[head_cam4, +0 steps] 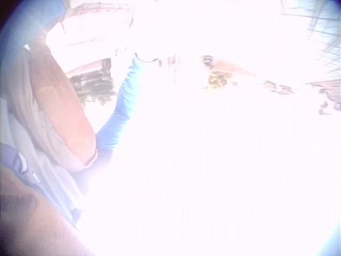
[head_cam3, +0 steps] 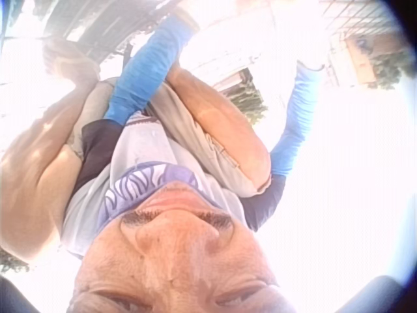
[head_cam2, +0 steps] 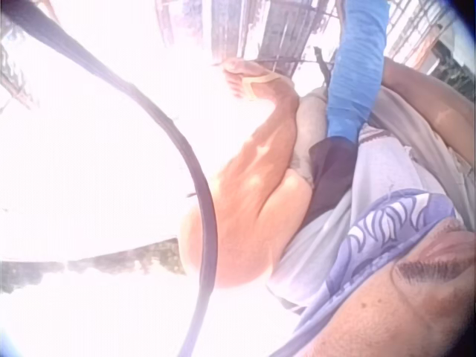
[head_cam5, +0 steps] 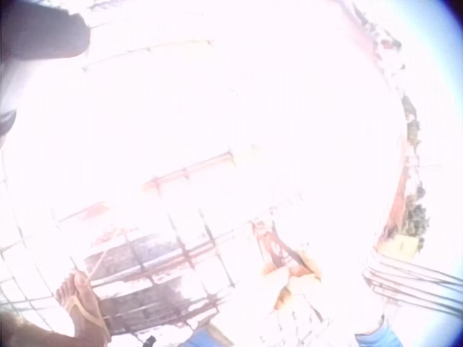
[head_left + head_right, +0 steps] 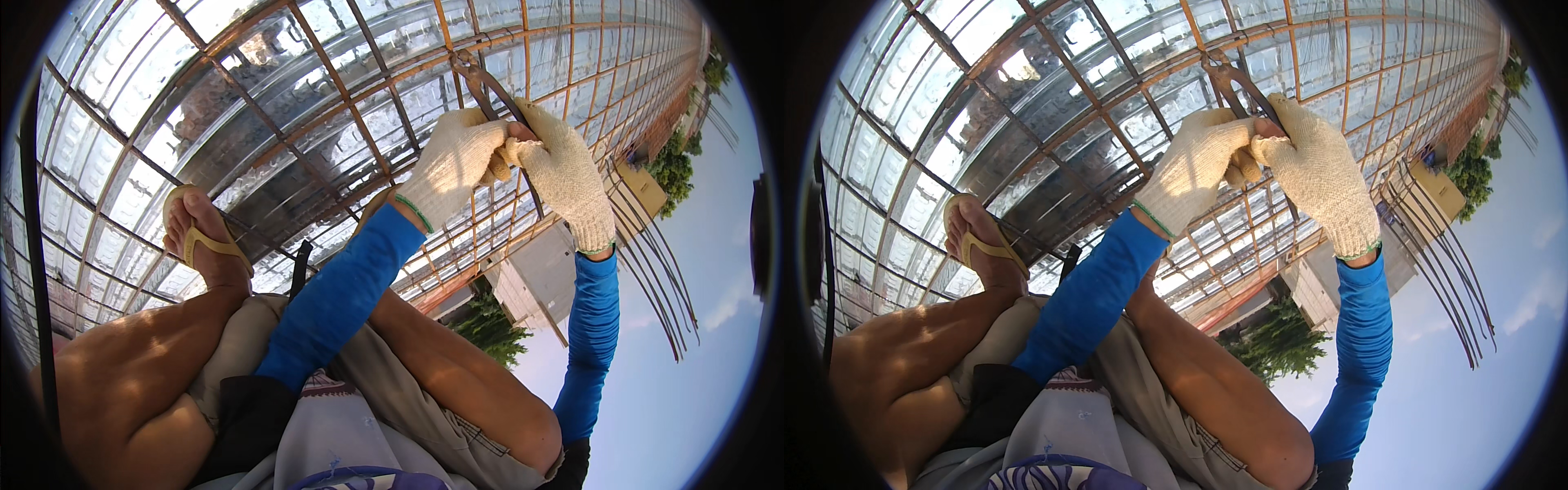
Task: The person uses pliers to twist and secure wire ties at the joints of a metal scaffolding grid. They repeatedly position the pliers, twist the wire, and move to the next joint to fasten the structure.
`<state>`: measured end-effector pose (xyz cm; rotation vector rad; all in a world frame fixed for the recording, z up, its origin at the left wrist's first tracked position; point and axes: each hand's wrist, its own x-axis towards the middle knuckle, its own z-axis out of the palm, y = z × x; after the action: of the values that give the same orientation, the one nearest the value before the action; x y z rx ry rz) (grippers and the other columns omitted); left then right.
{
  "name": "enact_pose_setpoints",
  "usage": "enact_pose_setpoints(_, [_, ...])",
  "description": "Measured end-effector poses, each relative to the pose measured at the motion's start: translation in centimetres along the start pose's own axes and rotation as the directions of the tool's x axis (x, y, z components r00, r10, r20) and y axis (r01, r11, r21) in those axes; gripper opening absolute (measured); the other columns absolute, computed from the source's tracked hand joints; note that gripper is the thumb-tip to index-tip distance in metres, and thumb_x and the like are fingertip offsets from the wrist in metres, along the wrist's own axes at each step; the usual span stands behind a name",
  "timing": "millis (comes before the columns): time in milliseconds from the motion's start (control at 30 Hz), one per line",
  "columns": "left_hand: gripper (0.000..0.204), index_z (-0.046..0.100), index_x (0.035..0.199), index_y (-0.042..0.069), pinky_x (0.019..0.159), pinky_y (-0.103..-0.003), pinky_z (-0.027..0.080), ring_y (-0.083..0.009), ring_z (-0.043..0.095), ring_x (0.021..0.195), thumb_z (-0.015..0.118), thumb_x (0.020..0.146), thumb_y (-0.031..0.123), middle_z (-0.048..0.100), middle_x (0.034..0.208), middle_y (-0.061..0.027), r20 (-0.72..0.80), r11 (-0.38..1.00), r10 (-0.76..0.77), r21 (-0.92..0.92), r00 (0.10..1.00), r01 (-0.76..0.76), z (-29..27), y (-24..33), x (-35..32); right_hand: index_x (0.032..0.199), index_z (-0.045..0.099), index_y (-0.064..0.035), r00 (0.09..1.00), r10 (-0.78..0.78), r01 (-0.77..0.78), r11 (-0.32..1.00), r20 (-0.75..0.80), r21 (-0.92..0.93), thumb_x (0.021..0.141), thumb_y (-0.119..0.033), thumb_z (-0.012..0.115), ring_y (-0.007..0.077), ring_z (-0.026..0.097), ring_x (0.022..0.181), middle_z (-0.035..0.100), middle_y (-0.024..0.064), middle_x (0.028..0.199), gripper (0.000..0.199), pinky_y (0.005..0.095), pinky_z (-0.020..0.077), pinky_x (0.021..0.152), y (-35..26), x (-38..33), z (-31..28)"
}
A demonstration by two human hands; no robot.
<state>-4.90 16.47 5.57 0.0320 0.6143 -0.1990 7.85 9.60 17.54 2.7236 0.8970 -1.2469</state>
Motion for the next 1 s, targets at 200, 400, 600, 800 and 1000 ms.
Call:
enact_pose_setpoints(200, [0.031, 0.074, 0.104, -0.007, 0.043, -0.024, 0.045, -0.0139, 0.067, 0.056, 0.075, 0.103, 0.024, 0.076, 0.082, -0.0147, -0.059, 0.996, 0.062, 0.062, 0.996, -0.058, 0.2, 0.2, -0.4, 0.152, 0.055, -0.0012, 0.998, -0.020, 0.037, 0.962, 0.062, -0.270, 0.091, -0.014, 0.077, 0.0371, 0.077, 0.099, 0.074, 0.0236, 0.112, 0.067, 0.0459, 0.0616, 0.081, -1.7, -1.0, -0.6])
enact_pose_setpoints(400, [0.032, 0.073, 0.102, -0.007, 0.046, -0.027, 0.045, -0.0141, 0.064, 0.055, 0.073, 0.103, 0.024, 0.075, 0.083, -0.0143, -0.045, 0.995, 0.048, 0.087, 0.998, -0.044, 0.6, 0.2, 0.3, 0.146, 0.058, -0.0012, 0.986, -0.149, 0.035, 0.634, -0.078, -0.772, 0.086, -0.011, 0.079, 0.0333, 0.075, 0.081, 0.070, 0.0185, 0.097, 0.064, 0.0430, 0.0614, 0.067, -2.5, -2.3, 1.8])
enact_pose_setpoints(600, [0.027, 0.071, 0.102, -0.006, 0.059, -0.037, 0.053, -0.0223, 0.069, 0.065, 0.070, 0.100, 0.021, 0.073, 0.082, -0.0159, -0.157, 0.930, 0.144, 0.359, 0.977, -0.079, 0.7, -0.6, 1.0, 0.130, 0.063, 0.0016, 0.988, -0.144, 0.021, 0.509, -0.062, -0.860, 0.093, -0.013, 0.073, 0.0313, 0.074, 0.076, 0.069, 0.0170, 0.093, 0.041, 0.0403, 0.0604, 0.060, -1.2, -2.7, 3.1])
enact_pose_setpoints(800, [0.031, 0.071, 0.105, -0.003, 0.073, -0.049, 0.057, -0.0352, 0.076, 0.080, 0.065, 0.103, 0.028, 0.074, 0.086, -0.0176, -0.346, 0.730, 0.587, 0.617, 0.732, -0.293, -1.1, -1.3, 3.1, 0.119, 0.065, 0.0011, 0.964, -0.266, 0.234, 0.844, 0.002, -0.482, 0.097, -0.014, 0.072, 0.0429, 0.072, 0.076, 0.070, 0.0217, 0.086, 0.028, 0.0494, 0.0565, 0.063, 1.5, -1.4, -0.2])
enact_pose_setpoints(1000, [0.033, 0.070, 0.107, -0.002, 0.071, -0.050, 0.057, -0.0417, 0.073, 0.081, 0.060, 0.107, 0.030, 0.074, 0.091, -0.0235, -0.350, 0.824, 0.351, 0.557, 0.868, -0.108, -0.6, -1.7, 3.2, 0.112, 0.066, 0.0013, 0.951, 0.183, -0.192, 0.981, 0.250, 0.014, 0.103, -0.016, 0.068, 0.0227, 0.070, 0.065, 0.065, 0.0120, 0.072, 0.019, 0.0420, 0.0509, 0.057, 0.3, -0.1, -2.2])
